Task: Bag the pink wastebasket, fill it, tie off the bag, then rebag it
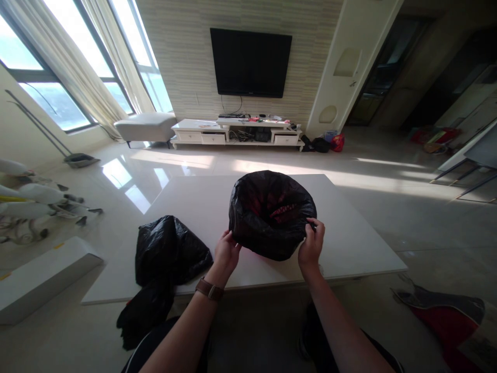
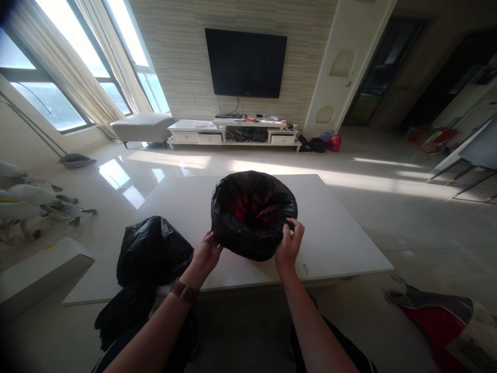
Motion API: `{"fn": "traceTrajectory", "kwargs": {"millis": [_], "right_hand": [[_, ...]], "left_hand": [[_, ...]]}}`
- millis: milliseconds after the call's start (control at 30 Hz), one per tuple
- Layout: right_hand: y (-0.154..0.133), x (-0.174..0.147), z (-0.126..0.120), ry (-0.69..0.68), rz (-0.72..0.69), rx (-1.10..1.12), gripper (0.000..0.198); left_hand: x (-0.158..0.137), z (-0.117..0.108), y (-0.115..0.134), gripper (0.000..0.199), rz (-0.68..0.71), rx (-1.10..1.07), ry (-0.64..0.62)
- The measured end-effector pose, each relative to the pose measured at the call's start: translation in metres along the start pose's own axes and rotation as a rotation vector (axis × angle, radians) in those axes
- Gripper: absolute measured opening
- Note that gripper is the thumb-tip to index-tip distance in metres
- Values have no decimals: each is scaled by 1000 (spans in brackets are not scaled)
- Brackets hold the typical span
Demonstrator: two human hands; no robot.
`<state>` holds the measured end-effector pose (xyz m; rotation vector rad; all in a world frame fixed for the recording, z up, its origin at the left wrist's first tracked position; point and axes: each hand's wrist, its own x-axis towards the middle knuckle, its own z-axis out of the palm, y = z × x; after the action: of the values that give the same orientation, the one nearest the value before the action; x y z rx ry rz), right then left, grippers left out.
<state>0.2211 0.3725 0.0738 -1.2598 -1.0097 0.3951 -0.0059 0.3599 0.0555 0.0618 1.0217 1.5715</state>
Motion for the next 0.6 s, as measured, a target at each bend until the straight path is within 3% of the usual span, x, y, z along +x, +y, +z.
{"fn": "traceTrajectory", "kwargs": {"millis": [200,467,600], "right_hand": [[-1,3,-2,16,17,33,27],[-3,5,-6,-50,62,69,35],[-6,6,-6,-64,81,119,37]], "left_hand": [[-1,1,1,8,-77,24,53],[-4,2,7,19,74,115,75],[-4,1,6,22,77,137,65]]}}
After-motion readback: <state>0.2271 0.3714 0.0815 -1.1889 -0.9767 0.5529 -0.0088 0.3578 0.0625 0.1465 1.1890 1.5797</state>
